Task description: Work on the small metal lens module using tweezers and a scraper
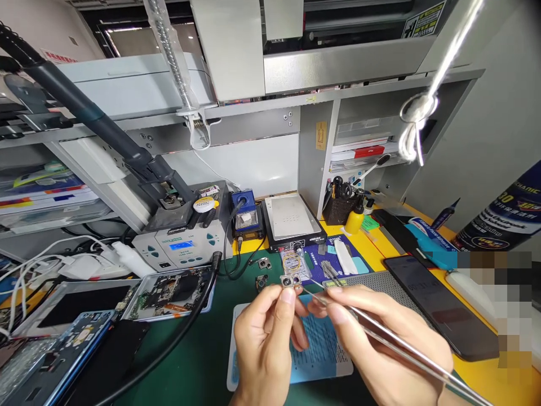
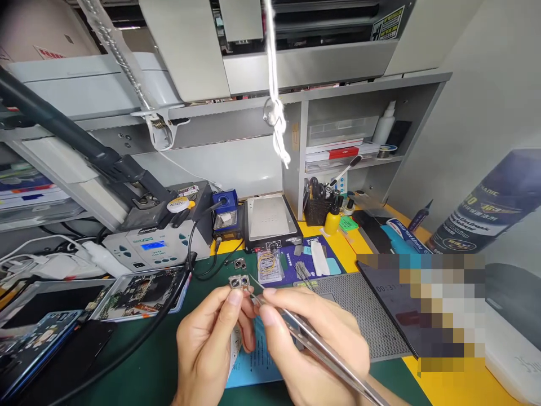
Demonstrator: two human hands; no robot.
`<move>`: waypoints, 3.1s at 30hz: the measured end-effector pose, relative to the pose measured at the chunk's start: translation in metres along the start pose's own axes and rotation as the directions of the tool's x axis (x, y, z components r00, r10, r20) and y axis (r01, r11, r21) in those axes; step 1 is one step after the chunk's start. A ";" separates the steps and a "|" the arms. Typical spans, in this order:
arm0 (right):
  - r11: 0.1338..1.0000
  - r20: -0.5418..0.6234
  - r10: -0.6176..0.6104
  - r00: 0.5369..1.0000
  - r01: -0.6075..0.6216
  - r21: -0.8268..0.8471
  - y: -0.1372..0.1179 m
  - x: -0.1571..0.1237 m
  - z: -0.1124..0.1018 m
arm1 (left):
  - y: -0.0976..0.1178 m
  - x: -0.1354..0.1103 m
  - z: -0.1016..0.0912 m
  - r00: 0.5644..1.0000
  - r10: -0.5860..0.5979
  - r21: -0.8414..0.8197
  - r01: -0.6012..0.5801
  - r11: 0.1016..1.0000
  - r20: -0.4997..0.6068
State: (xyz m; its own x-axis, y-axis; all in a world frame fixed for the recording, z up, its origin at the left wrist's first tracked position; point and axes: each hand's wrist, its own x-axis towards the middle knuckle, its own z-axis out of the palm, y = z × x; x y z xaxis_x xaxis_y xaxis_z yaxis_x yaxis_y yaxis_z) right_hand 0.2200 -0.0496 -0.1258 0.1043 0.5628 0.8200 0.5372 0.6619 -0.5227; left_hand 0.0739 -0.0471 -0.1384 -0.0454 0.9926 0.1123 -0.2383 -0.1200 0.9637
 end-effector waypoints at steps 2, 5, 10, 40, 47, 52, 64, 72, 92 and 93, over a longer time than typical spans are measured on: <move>1.000 -0.003 0.002 1.000 -0.002 -0.011 0.000 0.000 0.000 | 0.001 -0.001 0.002 1.000 0.011 -0.016 -0.011 1.000 -0.015; 1.000 -0.004 0.005 1.000 -0.005 -0.013 -0.001 0.001 0.000 | 0.001 -0.003 0.004 0.999 0.021 -0.024 -0.021 0.999 -0.024; 1.000 -0.004 0.021 1.000 -0.021 -0.017 -0.002 0.002 0.001 | 0.001 -0.003 0.005 0.999 0.036 -0.008 -0.036 0.999 -0.035; 0.994 0.067 -0.084 0.994 0.079 0.079 0.000 0.001 0.005 | -0.011 -0.004 0.005 0.957 0.276 0.333 -0.232 0.914 -0.091; 0.982 0.086 -0.157 0.984 0.145 0.124 0.007 -0.003 0.009 | -0.003 -0.001 0.010 0.991 0.069 0.165 -0.049 0.985 -0.117; 0.972 0.112 -0.179 0.977 0.159 0.172 0.014 -0.008 0.012 | -0.005 0.004 0.007 0.995 -0.022 0.116 0.034 0.993 -0.099; 0.900 0.207 0.295 0.933 -0.344 0.266 0.023 0.015 0.015 | 0.002 0.001 0.007 0.991 -0.123 0.024 0.124 0.992 -0.043; 0.720 0.581 0.349 0.735 -0.607 0.335 0.023 0.014 0.019 | -0.003 -0.002 0.007 0.992 -0.129 0.045 0.129 0.991 -0.013; 0.679 0.678 0.347 0.648 -0.672 0.295 0.026 0.025 0.005 | 0.011 0.000 -0.009 0.998 -0.047 0.066 0.045 0.997 0.038; 0.694 0.664 0.351 0.661 -0.659 0.290 0.025 0.024 0.005 | 0.012 0.000 -0.009 0.997 -0.059 0.059 0.056 0.997 0.045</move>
State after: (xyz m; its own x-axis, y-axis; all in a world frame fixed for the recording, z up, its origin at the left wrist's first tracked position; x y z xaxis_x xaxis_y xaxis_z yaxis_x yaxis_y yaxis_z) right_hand 0.2320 -0.0170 -0.1199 -0.2979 0.9327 0.2034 0.0616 0.2314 -0.9709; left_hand 0.0625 -0.0485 -0.1294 0.0121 0.9978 0.0659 -0.1827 -0.0625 0.9812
